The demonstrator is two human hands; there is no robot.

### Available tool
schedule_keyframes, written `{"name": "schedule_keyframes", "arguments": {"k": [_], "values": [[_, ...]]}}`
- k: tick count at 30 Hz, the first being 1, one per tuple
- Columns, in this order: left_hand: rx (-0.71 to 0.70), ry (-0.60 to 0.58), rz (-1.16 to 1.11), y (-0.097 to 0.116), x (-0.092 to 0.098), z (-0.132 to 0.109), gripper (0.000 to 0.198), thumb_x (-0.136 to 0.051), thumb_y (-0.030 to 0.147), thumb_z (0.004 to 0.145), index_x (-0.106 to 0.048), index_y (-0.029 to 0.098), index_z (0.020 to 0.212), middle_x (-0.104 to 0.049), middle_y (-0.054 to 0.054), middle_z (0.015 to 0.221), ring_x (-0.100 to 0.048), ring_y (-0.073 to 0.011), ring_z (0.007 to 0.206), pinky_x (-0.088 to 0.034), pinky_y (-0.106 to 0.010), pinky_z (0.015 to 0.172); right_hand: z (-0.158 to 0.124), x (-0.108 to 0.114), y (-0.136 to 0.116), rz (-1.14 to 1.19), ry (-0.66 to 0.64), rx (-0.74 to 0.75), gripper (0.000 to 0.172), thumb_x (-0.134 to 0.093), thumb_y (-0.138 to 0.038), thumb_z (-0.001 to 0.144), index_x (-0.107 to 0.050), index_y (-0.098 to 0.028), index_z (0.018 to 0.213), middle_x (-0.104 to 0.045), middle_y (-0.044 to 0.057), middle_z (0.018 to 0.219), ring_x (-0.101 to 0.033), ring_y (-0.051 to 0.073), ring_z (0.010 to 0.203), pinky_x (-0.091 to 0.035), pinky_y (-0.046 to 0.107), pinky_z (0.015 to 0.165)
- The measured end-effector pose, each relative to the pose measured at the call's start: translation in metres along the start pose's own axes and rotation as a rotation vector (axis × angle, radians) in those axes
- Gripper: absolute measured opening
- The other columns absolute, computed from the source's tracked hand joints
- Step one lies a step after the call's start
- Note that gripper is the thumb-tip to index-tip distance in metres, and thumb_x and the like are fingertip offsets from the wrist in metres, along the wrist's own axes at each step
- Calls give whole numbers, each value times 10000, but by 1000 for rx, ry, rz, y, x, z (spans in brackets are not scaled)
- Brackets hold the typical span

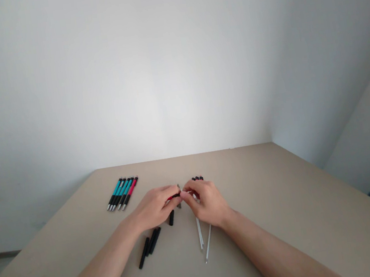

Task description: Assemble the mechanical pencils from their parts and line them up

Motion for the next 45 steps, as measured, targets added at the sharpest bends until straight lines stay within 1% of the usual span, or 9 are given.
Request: {"name": "schedule_keyframes", "arguments": {"k": [5,10,16,20,23,27,36,40,45], "values": [[-9,2,25,0,0,0,302,-308,334,963,-508,202,778,-574,10,730,-520,-130,648,-318,-234,579,0,1,-1,-6,12,40,283,-441,-315,915,-570,-175,706,-523,-3,591,-441,118,546,-321,237,550],[31,7,-1,2,2,0,171,-386,343,940,-500,221,905,-598,15,772,-549,-144,685,-343,-234,599,1,-1,1,-39,-6,7,397,-409,-331,932,-493,-173,578,-490,-10,535,-420,106,510,-290,238,529],[78,83,36,-6,3,1,271,-314,321,962,-499,213,796,-572,14,735,-540,-137,674,-341,-237,608,0,-2,3,21,-22,-77,281,-470,-321,906,-565,-168,689,-563,-10,584,-449,102,511,-320,226,520],[188,153,53,-14,5,1,283,-281,341,966,-493,216,826,-575,17,696,-537,-142,629,-326,-243,574,-2,-7,-1,-8,-135,65,145,-512,-182,857,-657,-187,856,-626,22,732,-532,137,670,-386,241,631],[248,166,4,-15,6,1,209,-324,368,953,-479,227,941,-592,29,680,-549,-147,609,-341,-239,563,-5,-15,-9,-59,-283,211,263,-517,-121,831,-670,-242,1008,-615,43,853,-548,168,819,-406,260,714],[231,157,-24,-12,7,1,173,-381,361,934,-497,233,924,-624,20,751,-565,-141,643,-358,-232,580,-8,-23,-17,-171,-391,279,263,-534,-160,850,-672,-270,1044,-575,50,897,-541,164,802,-407,256,684],[209,170,-46,-16,3,0,295,-298,364,959,-499,216,801,-591,10,691,-532,-139,620,-361,-239,587,-4,-21,-23,-94,-315,319,120,-505,-143,868,-603,-190,918,-608,62,890,-558,184,835,-436,280,744],[240,148,-103,-16,4,0,169,-400,373,928,-491,231,930,-593,26,683,-540,-140,606,-366,-232,577,-2,-9,-20,-38,-158,254,143,-462,-116,866,-551,-189,952,-610,73,898,-551,190,818,-438,293,722],[183,150,-78,-13,6,1,239,-333,319,954,-489,215,805,-574,24,704,-520,-128,632,-346,-224,594,-2,0,-7,54,69,69,246,-431,-170,894,-504,-197,1127,-607,59,868,-562,172,764,-452,283,676]]}}
Point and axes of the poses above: each hand's wrist, its own z-axis towards the middle knuckle, its own x-axis out of the back of the hand, y = z × x, the point moved 3 cm from there along z, towards the middle knuckle
